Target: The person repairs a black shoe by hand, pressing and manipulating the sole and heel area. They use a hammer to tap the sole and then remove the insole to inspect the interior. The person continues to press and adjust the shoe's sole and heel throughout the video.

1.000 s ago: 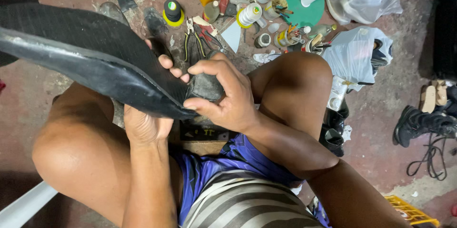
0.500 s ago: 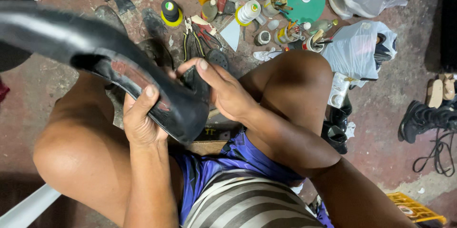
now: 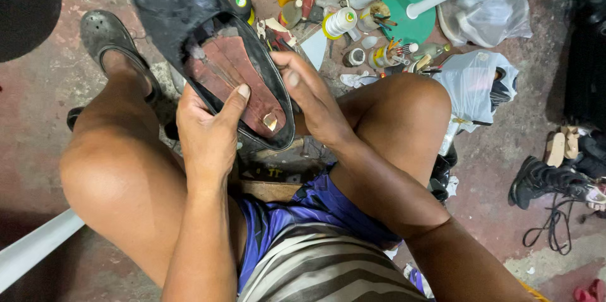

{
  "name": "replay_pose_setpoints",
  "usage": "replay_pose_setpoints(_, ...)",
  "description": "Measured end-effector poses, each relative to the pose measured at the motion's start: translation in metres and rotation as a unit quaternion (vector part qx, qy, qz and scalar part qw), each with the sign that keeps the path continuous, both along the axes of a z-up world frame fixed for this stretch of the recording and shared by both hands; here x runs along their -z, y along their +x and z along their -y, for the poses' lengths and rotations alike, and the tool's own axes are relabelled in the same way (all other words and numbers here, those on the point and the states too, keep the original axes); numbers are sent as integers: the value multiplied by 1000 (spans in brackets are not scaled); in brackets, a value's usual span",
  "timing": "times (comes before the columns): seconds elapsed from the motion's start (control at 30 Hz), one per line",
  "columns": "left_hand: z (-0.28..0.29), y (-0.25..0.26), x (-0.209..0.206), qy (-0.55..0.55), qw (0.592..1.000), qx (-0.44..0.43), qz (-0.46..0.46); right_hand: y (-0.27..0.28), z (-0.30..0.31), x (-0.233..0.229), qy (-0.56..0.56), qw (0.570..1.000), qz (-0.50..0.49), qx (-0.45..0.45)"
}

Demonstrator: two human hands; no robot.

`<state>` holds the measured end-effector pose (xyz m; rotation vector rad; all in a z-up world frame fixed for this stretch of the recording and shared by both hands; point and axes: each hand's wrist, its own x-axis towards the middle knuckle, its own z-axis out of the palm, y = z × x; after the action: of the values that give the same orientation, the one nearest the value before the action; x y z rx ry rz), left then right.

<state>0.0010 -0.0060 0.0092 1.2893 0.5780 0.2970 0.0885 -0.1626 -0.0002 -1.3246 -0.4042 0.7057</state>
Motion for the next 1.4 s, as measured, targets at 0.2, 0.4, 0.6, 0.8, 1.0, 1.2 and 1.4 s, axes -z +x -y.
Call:
replay_pose_setpoints(0.2,-5,-7,10,-90,989,82,79,4,-6,-5,-35,999,26,16)
replay_pose_setpoints(0.4,-12,-11,13,-94,982,135,92,7,-3,-3,-28,999,27,20)
replay_pose_setpoints(0.6,-15,-13,13,-133,976,159,70,11,3,1,-19,999,36,26)
replay_pose_setpoints(0.8,-12,-11,6,-99,982,156,40,12,5,2,-21,999,22,21)
replay_pose_setpoints(1.0,-11,-9,3,-102,982,156,17,14,8,-2,-27,999,14,16)
replay_pose_setpoints(1.2,-11,-9,-1,-86,983,162,13,17,8,-3,-38,999,-13,9)
replay_pose_setpoints(1.4,-11,-9,1,-128,979,158,28,17,11,-7,-16,998,-62,-2)
